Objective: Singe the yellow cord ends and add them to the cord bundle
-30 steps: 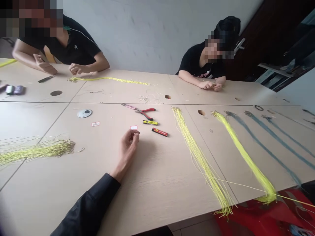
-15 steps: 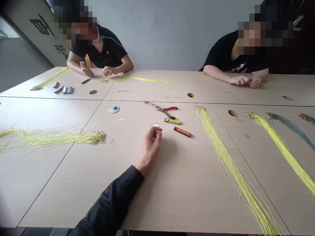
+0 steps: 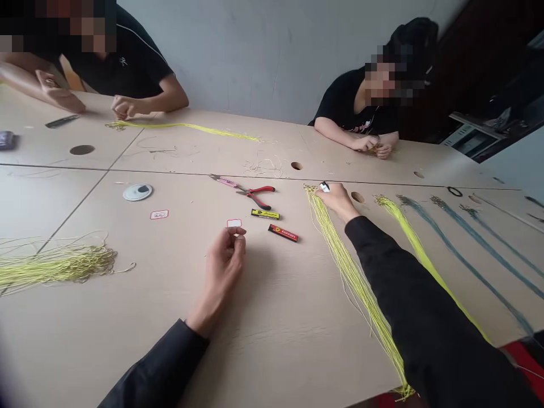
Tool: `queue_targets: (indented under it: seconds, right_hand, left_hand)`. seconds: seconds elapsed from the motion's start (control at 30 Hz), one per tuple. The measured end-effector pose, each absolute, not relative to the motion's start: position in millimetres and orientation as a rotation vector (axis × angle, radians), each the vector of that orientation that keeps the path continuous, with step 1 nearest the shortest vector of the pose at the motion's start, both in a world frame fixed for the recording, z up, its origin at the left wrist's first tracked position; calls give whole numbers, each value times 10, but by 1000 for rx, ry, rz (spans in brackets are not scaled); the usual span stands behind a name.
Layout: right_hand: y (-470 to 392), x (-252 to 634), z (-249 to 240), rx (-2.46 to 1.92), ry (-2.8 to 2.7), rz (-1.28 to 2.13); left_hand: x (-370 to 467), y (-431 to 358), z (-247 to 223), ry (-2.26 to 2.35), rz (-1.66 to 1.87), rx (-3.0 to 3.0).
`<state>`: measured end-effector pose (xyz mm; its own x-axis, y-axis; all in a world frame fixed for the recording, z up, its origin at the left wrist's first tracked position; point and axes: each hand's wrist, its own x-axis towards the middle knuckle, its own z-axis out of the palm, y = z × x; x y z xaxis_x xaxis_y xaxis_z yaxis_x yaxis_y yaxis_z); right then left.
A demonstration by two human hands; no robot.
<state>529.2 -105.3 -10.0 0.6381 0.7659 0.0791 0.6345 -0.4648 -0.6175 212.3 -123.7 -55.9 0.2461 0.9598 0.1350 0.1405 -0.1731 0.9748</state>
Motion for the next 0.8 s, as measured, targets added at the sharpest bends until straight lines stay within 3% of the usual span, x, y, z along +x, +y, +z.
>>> queue_targets:
  seconds: [0.23, 0.8]
  right_hand:
    - [-717, 5370, -164, -2308, -1072, 169]
    - [-849, 5379, -167, -2577, -1447, 1]
  left_hand:
    - [2122, -1260, -514, 1112, 1035, 1574]
    - [2128, -1247, -547, 1108, 1035, 1542]
